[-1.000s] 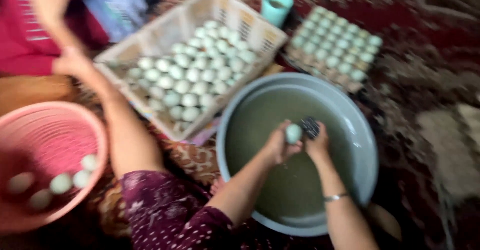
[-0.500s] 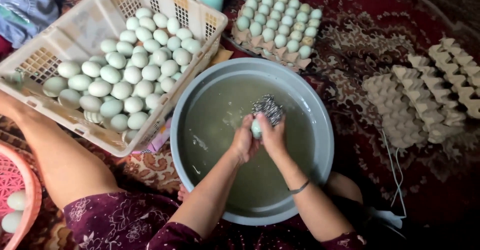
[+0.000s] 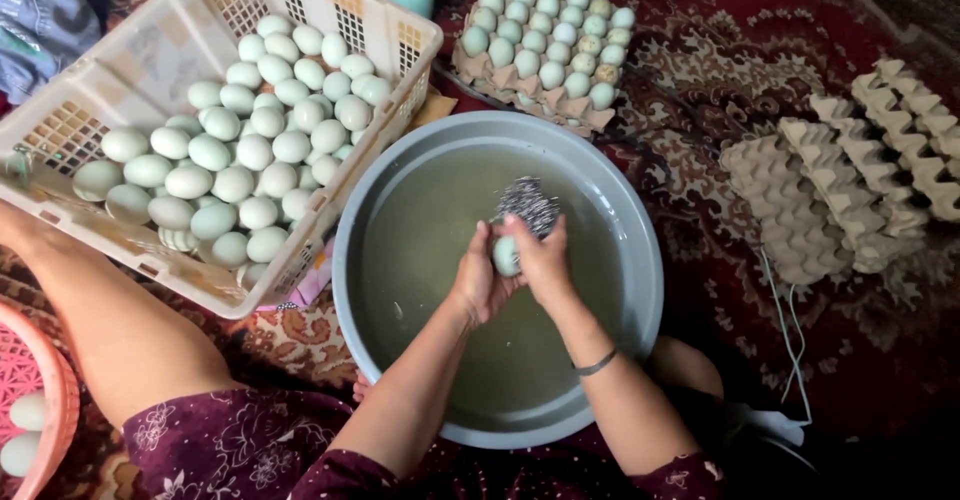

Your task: Washing individual eggs in a basin of water using a metal wire scrubber to remove dirt.

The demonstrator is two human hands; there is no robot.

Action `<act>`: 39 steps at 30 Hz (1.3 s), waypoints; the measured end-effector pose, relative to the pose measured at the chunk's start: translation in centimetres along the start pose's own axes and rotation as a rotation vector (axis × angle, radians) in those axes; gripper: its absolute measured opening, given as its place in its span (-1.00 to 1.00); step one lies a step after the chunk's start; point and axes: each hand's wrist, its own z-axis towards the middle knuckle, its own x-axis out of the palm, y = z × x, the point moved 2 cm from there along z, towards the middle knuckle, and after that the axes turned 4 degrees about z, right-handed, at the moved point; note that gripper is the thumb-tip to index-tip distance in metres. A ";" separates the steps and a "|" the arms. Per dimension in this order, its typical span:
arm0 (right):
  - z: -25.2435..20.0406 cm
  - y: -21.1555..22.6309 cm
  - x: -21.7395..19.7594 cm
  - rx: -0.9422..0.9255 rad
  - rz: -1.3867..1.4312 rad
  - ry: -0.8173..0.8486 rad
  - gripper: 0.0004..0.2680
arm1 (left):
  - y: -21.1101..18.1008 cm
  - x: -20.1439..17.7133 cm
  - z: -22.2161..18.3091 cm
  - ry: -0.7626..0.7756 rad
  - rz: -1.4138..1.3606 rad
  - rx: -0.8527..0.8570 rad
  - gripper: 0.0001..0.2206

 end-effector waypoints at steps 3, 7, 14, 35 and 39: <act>-0.8 -0.3 -0.1 -0.003 0.003 -0.004 -0.17 | 1.1 -1.1 1.0 -0.024 -0.022 0.013 -0.50; -1.9 -0.1 0.4 -0.634 -0.169 0.064 -0.43 | 0.2 -0.4 0.5 -0.028 -0.090 0.065 -0.45; -1.9 1.5 0.2 -0.156 -0.018 0.097 -0.27 | -2.4 2.9 -3.6 -0.158 0.215 0.040 -0.36; 0.0 0.5 0.2 -0.195 0.278 0.158 -0.65 | 0.2 -0.3 0.1 -0.062 0.304 0.100 -0.33; -2.5 2.3 -0.5 -0.336 0.109 0.232 -0.52 | -3.3 3.3 -4.2 -0.264 0.284 0.106 -0.38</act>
